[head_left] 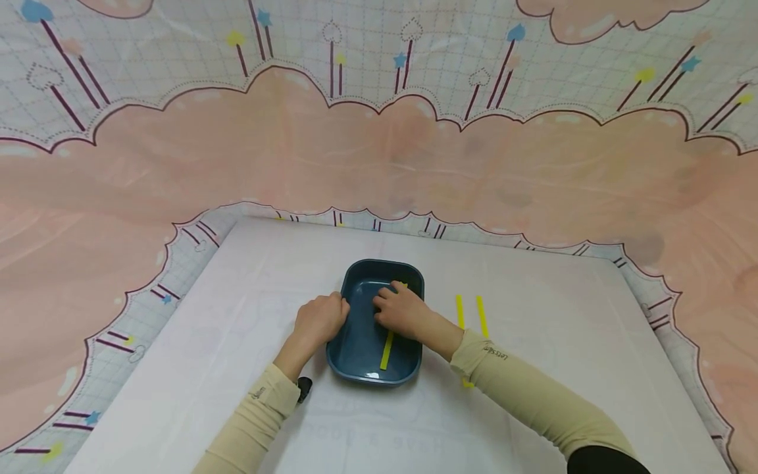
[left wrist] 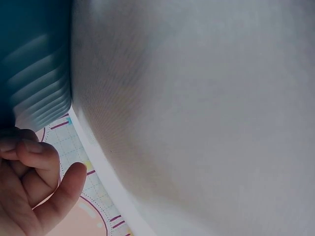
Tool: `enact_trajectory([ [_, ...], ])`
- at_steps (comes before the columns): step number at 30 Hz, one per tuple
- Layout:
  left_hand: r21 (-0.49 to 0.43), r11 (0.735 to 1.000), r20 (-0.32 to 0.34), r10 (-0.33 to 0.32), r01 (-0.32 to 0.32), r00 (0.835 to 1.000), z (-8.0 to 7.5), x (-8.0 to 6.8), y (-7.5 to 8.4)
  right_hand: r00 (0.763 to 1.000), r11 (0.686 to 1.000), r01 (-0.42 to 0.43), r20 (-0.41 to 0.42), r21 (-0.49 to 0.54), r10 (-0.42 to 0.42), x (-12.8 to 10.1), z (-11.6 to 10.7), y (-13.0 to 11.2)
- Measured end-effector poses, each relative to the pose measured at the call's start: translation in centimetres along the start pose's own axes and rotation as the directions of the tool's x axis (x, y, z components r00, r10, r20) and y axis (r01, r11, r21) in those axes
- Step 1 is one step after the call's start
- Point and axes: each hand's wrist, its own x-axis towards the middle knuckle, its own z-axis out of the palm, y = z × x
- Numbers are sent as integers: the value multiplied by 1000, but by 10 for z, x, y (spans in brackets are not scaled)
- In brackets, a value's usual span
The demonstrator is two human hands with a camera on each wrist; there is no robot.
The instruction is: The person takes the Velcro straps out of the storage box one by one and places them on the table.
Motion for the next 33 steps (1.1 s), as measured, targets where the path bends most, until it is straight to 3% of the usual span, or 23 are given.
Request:
enact_trajectory([
  [16, 4, 1000, 16, -13, 13, 1000, -1, 1, 0, 999, 999, 36, 4, -39, -36, -2, -1, -1],
  [33, 1, 1000, 1, -10, 10, 1000, 3, 1, -1, 995, 996, -28, -96, -82, 20, -28, -29, 26],
])
